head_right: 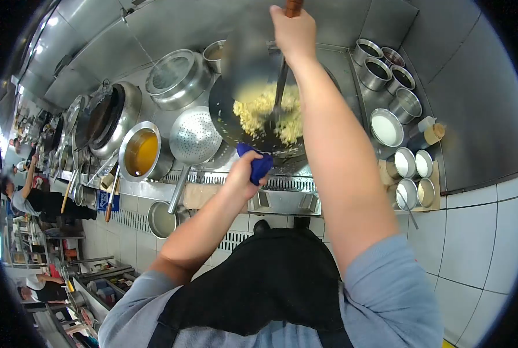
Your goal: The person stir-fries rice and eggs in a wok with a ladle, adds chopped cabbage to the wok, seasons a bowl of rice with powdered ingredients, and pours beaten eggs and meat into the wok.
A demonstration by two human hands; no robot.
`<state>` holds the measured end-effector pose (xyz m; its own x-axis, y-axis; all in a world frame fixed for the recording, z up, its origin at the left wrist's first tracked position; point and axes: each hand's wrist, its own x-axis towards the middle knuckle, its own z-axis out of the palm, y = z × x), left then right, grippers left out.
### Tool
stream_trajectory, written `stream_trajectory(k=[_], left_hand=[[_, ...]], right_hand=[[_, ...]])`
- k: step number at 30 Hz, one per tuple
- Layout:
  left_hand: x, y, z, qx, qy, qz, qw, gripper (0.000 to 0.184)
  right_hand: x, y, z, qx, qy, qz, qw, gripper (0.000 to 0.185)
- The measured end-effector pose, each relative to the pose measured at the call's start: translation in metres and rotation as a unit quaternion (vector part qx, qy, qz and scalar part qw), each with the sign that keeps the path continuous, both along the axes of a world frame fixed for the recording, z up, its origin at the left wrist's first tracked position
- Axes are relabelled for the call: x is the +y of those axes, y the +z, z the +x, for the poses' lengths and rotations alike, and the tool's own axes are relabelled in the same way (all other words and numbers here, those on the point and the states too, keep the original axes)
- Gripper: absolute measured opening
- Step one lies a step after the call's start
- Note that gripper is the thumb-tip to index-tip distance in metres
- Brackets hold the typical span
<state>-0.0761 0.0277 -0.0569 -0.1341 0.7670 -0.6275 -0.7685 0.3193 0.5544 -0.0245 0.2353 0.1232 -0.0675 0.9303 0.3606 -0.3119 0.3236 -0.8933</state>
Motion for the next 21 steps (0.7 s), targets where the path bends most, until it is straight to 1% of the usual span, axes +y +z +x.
stream_trajectory(k=[2,3,4,5,6,7,8,9,10,11,13,14,15,16,17,18,19,21], left_hand=[[-0.019,-0.027,0.009,0.044,0.006,-0.034,0.998,0.02],[-0.028,-0.054,0.006,0.047,-0.042,-0.061,0.996,0.021],[-0.037,-0.062,0.007,0.04,-0.08,-0.081,0.993,0.023],[-0.04,-0.048,0.013,0.038,-0.092,-0.075,0.992,0.025],[-0.042,-0.023,0.02,0.035,-0.102,-0.07,0.992,0.027],[-0.031,0.003,0.026,0.041,-0.067,-0.06,0.995,0.025],[-0.014,0.008,0.026,0.014,-0.025,-0.068,0.997,0.022],[0.01,0.002,0.019,-0.004,-0.011,-0.059,0.998,0.021],[0.031,-0.011,0.011,-0.022,0.004,-0.047,0.999,0.02],[0.043,-0.021,0.008,-0.028,0.012,-0.041,0.999,0.02],[0.064,-0.03,0.001,0.003,-0.059,-0.064,0.996,0.02],[0.059,-0.021,0.003,0.004,-0.073,-0.025,0.997,0.022],[0.052,-0.01,0.005,-0.01,-0.074,-0.023,0.997,0.026],[0.045,-0.004,0.006,-0.023,-0.077,-0.022,0.996,0.029],[0.037,-0.008,0.006,-0.027,-0.073,-0.016,0.997,0.029],[0.027,-0.014,0.005,-0.044,-0.105,0.005,0.993,0.031],[0.022,-0.02,0.004,-0.058,-0.135,0.031,0.989,0.033],[0.005,-0.031,0.006,-0.063,-0.124,-0.013,0.99,0.026]], right_hand=[[0.018,0.008,0.005,0.057,0.002,0.045,0.997,0.024],[0.019,0.019,0.011,0.06,-0.001,0.052,0.997,0.024],[0.015,0.037,0.019,0.074,0.043,0.082,0.993,0.026],[0.009,0.059,0.025,0.088,0.089,0.114,0.986,0.027],[-0.005,0.086,0.032,0.07,0.075,0.08,0.992,0.025],[-0.018,0.101,0.037,0.071,0.068,0.108,0.989,0.025],[-0.031,0.114,0.043,0.067,0.084,0.134,0.985,0.026],[-0.04,0.125,0.05,0.062,0.08,0.135,0.986,0.027],[-0.05,0.132,0.052,0.061,0.05,0.154,0.985,0.026],[-0.037,0.122,0.064,0.09,0.099,0.191,0.972,0.03],[-0.048,0.106,0.07,0.073,0.064,0.192,0.976,0.029],[-0.045,0.084,0.065,0.072,0.037,0.17,0.982,0.029],[-0.037,0.05,0.058,0.072,0.006,0.145,0.987,0.029],[-0.029,0.013,0.044,0.043,-0.034,0.079,0.995,0.031],[-0.006,-0.038,0.039,0.045,0.027,0.045,0.998,0.031],[0.011,-0.068,0.039,0.045,0.089,0.011,0.995,0.031],[0.015,-0.052,0.04,0.041,0.097,0.019,0.994,0.031],[0.009,-0.015,0.043,0.003,0.149,-0.032,0.988,0.031]])
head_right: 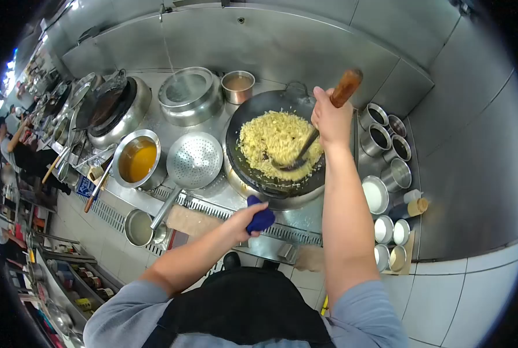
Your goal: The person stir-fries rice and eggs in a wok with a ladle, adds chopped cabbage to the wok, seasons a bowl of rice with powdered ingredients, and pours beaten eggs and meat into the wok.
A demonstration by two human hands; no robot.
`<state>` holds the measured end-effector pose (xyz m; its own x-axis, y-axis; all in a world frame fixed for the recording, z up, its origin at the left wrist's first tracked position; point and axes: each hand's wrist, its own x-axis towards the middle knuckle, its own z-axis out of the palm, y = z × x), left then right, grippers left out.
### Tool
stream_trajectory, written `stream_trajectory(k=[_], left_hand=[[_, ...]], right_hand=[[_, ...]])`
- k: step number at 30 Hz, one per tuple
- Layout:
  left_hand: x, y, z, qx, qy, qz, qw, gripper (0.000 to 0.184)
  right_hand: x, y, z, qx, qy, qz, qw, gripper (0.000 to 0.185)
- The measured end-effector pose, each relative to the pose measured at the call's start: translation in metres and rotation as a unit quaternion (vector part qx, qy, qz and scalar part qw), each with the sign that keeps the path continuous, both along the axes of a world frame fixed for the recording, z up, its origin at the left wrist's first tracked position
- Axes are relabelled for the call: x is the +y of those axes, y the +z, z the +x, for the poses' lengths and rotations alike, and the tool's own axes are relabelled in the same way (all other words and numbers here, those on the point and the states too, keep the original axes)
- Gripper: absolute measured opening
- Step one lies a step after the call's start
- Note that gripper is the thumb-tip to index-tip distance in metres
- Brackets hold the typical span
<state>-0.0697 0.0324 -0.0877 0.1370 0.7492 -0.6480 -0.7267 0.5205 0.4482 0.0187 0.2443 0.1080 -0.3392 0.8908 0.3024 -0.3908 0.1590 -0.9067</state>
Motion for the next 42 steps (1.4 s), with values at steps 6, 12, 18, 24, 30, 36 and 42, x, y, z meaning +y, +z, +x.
stream_trajectory(k=[6,12,18,24,30,36,42], left_hand=[[-0.024,0.002,-0.005,-0.026,-0.019,-0.021,0.999,0.026],[-0.015,0.024,-0.014,-0.012,-0.044,0.002,0.999,0.034],[0.016,0.019,-0.021,0.005,-0.08,0.047,0.996,0.047],[0.043,0.007,-0.006,0.043,-0.033,-0.014,0.998,0.038],[0.048,0.01,-0.004,0.021,0.023,-0.037,0.999,0.031],[0.041,0.012,-0.009,0.035,0.008,-0.06,0.998,0.031],[0.043,0.009,-0.008,0.041,-0.004,-0.049,0.998,0.035]], right_hand=[[0.022,-0.086,-0.031,-0.097,-0.137,0.191,0.967,0.032],[0.011,0.01,-0.029,-0.003,-0.075,0.103,0.992,0.032],[0.012,-0.021,-0.043,0.046,-0.054,-0.008,0.997,0.03],[-0.045,0.007,0.017,0.009,-0.017,0.062,0.998,0.026],[0.02,0.006,0.039,0.043,-0.111,0.017,0.993,0.028],[0.044,-0.057,0.061,0.156,-0.252,0.004,0.955,0.03],[0.051,0.012,0.034,0.155,-0.162,-0.007,0.975,0.032]])
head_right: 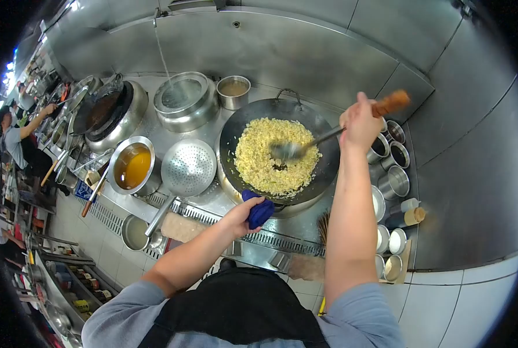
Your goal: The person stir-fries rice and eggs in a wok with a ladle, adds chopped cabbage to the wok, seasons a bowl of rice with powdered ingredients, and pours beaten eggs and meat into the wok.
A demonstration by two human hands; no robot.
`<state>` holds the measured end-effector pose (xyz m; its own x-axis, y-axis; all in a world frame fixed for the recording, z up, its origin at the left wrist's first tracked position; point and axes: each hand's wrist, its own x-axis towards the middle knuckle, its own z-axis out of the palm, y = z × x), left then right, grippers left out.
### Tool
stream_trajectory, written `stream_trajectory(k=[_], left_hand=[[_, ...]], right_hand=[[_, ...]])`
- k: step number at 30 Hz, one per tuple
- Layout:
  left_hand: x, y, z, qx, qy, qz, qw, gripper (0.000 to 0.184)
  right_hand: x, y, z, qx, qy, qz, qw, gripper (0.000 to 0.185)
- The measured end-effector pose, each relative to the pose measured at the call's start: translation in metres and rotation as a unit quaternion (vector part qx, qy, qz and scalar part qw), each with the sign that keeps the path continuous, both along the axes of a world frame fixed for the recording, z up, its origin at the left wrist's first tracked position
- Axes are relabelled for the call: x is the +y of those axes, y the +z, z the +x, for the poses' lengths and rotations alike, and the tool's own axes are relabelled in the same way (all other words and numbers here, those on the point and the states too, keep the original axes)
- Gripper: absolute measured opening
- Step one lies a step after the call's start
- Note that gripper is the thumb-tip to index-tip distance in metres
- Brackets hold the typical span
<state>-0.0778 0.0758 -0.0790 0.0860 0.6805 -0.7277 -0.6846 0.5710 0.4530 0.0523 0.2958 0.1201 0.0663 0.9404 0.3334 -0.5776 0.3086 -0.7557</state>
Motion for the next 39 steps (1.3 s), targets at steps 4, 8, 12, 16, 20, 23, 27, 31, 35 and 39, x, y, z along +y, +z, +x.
stream_trajectory(k=[4,8,12,16,20,23,27,31,35,39], left_hand=[[-0.011,0.005,0.005,-0.034,0.011,-0.007,0.999,0.034],[0.01,-0.001,0.003,-0.065,0.036,0.027,0.997,0.028],[0.029,-0.028,0.013,0.015,0.078,-0.079,0.994,0.021],[-0.072,0.029,0.05,-0.04,0.178,0.062,0.981,0.028],[-0.09,0.086,0.048,-0.056,0.113,0.003,0.992,0.023],[-0.027,0.032,0.026,-0.051,0.169,0.021,0.984,0.022],[-0.098,-0.05,0.034,0.094,0.073,0.012,0.993,0.024],[-0.116,0.016,0.035,0.074,0.033,-0.031,0.996,0.023],[-0.041,0.057,0.013,0.005,0.145,0.027,0.989,0.021],[-0.058,-0.041,0.027,0.134,0.105,0.061,0.984,0.02]], right_hand=[[0.033,-0.05,-0.021,0.092,-0.129,-0.007,0.987,0.024],[0.019,-0.015,-0.022,-0.05,0.12,-0.075,0.989,0.017],[-0.028,-0.001,-0.052,-0.121,0.051,-0.061,0.989,0.017],[-0.021,-0.001,-0.041,-0.093,0.0,-0.084,0.992,0.017],[-0.048,0.018,-0.041,-0.126,0.066,-0.076,0.987,0.018],[-0.033,0.006,-0.063,-0.128,0.044,-0.043,0.99,0.019],[-0.042,0.032,-0.056,-0.087,-0.025,0.019,0.996,0.023],[-0.095,0.071,-0.029,-0.049,0.048,0.033,0.997,0.026],[-0.121,0.005,-0.048,-0.127,0.009,-0.014,0.992,0.032],[-0.109,-0.023,-0.041,-0.133,0.0,0.081,0.988,0.027]])
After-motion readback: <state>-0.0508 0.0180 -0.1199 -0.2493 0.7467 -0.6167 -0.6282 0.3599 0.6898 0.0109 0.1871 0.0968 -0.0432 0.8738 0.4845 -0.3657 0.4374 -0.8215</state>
